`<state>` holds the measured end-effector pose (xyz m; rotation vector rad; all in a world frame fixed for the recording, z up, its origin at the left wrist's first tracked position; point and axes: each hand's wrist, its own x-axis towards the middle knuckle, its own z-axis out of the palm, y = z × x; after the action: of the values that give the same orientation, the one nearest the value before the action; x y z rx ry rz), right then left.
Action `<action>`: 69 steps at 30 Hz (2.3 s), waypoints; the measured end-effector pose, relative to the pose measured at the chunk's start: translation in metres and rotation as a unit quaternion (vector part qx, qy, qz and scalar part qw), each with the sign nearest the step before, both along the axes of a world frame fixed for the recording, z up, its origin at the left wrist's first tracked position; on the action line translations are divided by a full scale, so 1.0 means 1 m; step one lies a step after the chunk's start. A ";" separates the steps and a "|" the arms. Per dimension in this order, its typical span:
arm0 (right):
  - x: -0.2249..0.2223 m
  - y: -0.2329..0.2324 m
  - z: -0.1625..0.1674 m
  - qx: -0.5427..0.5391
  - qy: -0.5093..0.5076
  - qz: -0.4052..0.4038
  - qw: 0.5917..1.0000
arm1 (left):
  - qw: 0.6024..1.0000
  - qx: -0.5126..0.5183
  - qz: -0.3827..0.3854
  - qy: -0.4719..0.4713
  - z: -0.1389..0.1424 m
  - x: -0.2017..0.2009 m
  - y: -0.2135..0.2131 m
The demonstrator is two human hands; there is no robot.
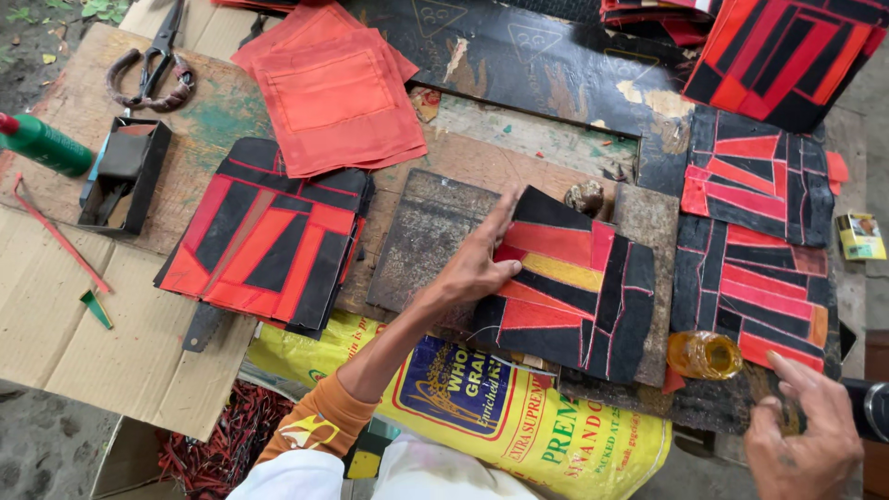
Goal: The person sits at a workbench and handles patchwork fabric pieces one at a time, holding each up and turning it over to view both sides, then stacks the pieces on the bench. They occasionally reach toward a small jar on the bench and continue with the next piece.
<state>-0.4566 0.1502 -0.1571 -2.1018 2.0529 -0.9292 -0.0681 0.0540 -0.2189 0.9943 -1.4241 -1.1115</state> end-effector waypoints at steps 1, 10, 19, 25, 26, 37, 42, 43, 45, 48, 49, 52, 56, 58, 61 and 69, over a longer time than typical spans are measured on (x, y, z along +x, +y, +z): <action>-0.003 -0.001 0.000 -0.011 0.021 0.030 0.999 | 1.000 0.011 -0.009 0.003 0.002 0.001 -0.001; -0.020 -0.021 0.023 0.048 0.102 0.105 0.988 | 0.988 0.109 -0.074 -0.077 -0.010 -0.025 -0.003; -0.019 -0.047 0.017 0.212 0.240 0.107 0.941 | 0.982 0.167 -0.091 0.000 -0.003 -0.029 -0.006; -0.021 -0.055 0.006 0.255 0.255 0.100 0.927 | 0.986 0.139 -0.092 -0.027 -0.002 -0.027 -0.006; -0.023 -0.052 0.006 0.242 0.244 0.092 0.935 | 0.984 0.148 -0.092 -0.021 -0.002 -0.026 -0.006; -0.037 -0.005 0.010 0.196 -0.297 0.059 0.933 | 0.986 0.128 -0.101 -0.020 0.002 -0.037 -0.009; -0.036 0.005 0.009 0.186 -0.258 0.054 0.946 | 0.985 0.140 -0.101 -0.025 0.002 -0.035 -0.010; -0.036 0.006 0.009 0.189 -0.258 0.052 0.946 | 0.985 0.138 -0.102 -0.022 0.002 -0.034 -0.010; -0.035 0.007 0.008 0.193 -0.259 0.048 0.945 | 0.985 0.131 -0.107 -0.015 0.001 -0.034 -0.011; -0.035 0.009 0.007 0.206 -0.287 0.058 0.934 | 0.985 0.129 -0.110 -0.018 0.000 -0.034 -0.011; -0.034 0.009 0.007 0.204 -0.266 0.055 0.941 | 0.985 0.129 -0.109 -0.020 -0.001 -0.033 -0.011; -0.028 0.012 0.010 0.188 -0.188 0.048 0.963 | 0.986 0.125 -0.108 -0.037 0.000 -0.032 -0.011; -0.010 0.017 0.022 0.145 -0.064 0.038 0.987 | 0.985 0.131 -0.109 -0.024 -0.002 -0.031 -0.010; 0.001 0.018 0.034 0.125 0.026 0.039 0.991 | 0.983 0.146 -0.106 -0.021 -0.003 -0.031 -0.011; 0.008 0.027 0.061 0.084 0.064 0.061 0.993 | 0.985 0.135 -0.109 -0.016 -0.006 -0.031 -0.010; 0.054 0.074 0.005 -0.019 -0.526 0.015 0.850 | 0.982 0.146 -0.118 -0.013 -0.009 -0.025 -0.007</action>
<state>-0.4030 0.2238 -0.1518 -1.1079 1.3726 -1.6110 -0.0930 0.0467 -0.2278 1.0646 -1.4538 -1.5203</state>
